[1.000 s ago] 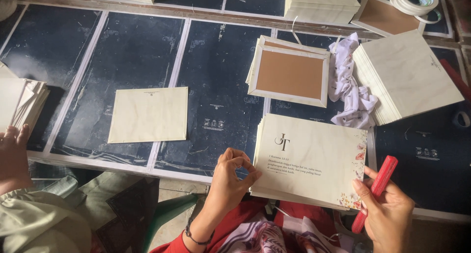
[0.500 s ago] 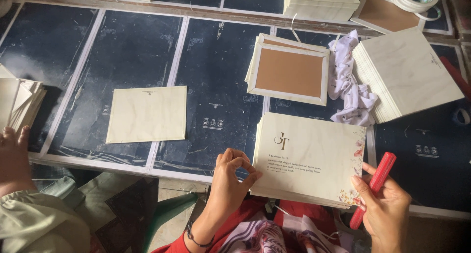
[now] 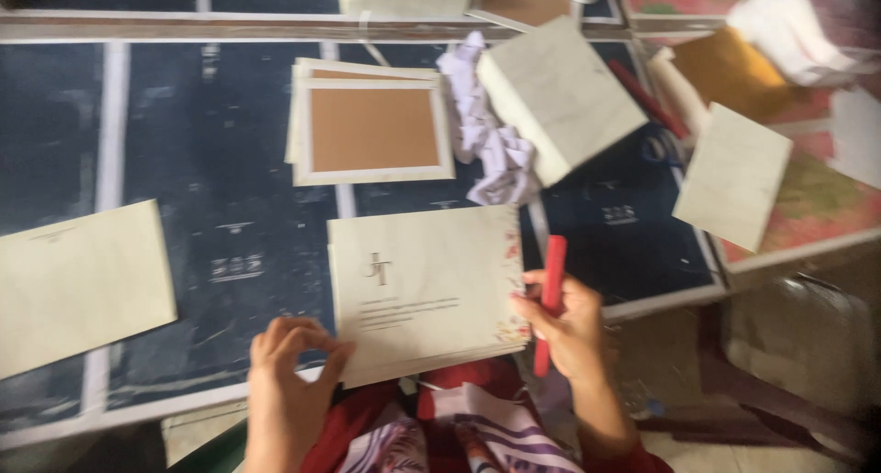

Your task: Assembling wedding invitations by aligning and pressing printed cards onto cardstock backing.

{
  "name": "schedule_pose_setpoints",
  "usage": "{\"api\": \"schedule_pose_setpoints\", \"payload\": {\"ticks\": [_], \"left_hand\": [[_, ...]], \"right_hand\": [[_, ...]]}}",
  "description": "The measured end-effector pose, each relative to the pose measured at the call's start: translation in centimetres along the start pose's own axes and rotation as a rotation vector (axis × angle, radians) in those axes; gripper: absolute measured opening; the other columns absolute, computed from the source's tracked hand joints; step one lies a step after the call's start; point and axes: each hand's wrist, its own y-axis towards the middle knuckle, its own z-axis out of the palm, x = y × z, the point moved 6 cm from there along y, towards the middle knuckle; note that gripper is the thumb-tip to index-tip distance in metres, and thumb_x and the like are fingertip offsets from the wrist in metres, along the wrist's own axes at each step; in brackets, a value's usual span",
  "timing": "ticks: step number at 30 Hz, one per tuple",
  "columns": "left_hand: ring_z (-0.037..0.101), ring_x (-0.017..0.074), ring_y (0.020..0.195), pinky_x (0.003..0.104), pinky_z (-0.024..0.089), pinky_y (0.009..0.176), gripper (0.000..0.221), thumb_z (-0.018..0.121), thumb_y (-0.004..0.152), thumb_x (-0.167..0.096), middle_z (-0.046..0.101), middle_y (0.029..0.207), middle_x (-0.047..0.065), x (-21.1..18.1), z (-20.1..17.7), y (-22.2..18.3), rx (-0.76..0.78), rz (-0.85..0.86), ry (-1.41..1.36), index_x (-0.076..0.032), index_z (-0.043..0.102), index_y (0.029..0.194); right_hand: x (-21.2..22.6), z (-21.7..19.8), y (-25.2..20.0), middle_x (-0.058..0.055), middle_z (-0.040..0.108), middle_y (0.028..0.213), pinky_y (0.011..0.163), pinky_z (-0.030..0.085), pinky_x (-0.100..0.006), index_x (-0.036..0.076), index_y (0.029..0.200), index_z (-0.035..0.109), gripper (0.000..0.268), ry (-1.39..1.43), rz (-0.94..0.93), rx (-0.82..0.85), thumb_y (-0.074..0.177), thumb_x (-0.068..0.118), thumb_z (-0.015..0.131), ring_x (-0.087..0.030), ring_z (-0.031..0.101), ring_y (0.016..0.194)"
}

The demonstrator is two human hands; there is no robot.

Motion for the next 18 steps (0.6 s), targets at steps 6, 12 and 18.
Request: {"api": "schedule_pose_setpoints", "payload": {"ticks": [6, 12, 18], "left_hand": [[0.057, 0.0231, 0.113, 0.043, 0.050, 0.092, 0.023, 0.083, 0.081, -0.039, 0.068, 0.109, -0.003, 0.3, 0.5, 0.1, 0.093, -0.194, 0.091, -0.016, 0.080, 0.085], [0.057, 0.0220, 0.113, 0.041, 0.049, 0.093, 0.026, 0.082, 0.081, -0.042, 0.068, 0.108, -0.004, 0.0, 0.4, 0.2, 0.113, -0.213, 0.102, -0.016, 0.080, 0.083], [0.057, 0.0226, 0.110, 0.041, 0.050, 0.091, 0.023, 0.083, 0.081, -0.039, 0.069, 0.107, -0.005, 0.0, 0.5, 0.3, 0.112, -0.171, 0.119, -0.016, 0.079, 0.083]], "right_hand": [[1.6, 0.3, -0.4, -0.004, 0.067, 0.074, 0.052, 0.052, -0.024, 0.002, 0.113, 0.073, 0.031, -0.128, -0.077, 0.078, 0.083, 0.003, 0.083, -0.010, 0.060, 0.061], [2.2, 0.5, -0.6, -0.004, 0.066, 0.074, 0.055, 0.054, -0.025, 0.002, 0.113, 0.071, 0.029, -0.188, -0.117, 0.115, 0.086, 0.005, 0.081, -0.011, 0.061, 0.061], [2.8, 1.0, -1.2, -0.004, 0.064, 0.072, 0.058, 0.060, -0.025, 0.002, 0.115, 0.069, 0.029, -0.236, -0.201, 0.103, 0.088, 0.001, 0.078, -0.011, 0.064, 0.060]]}}
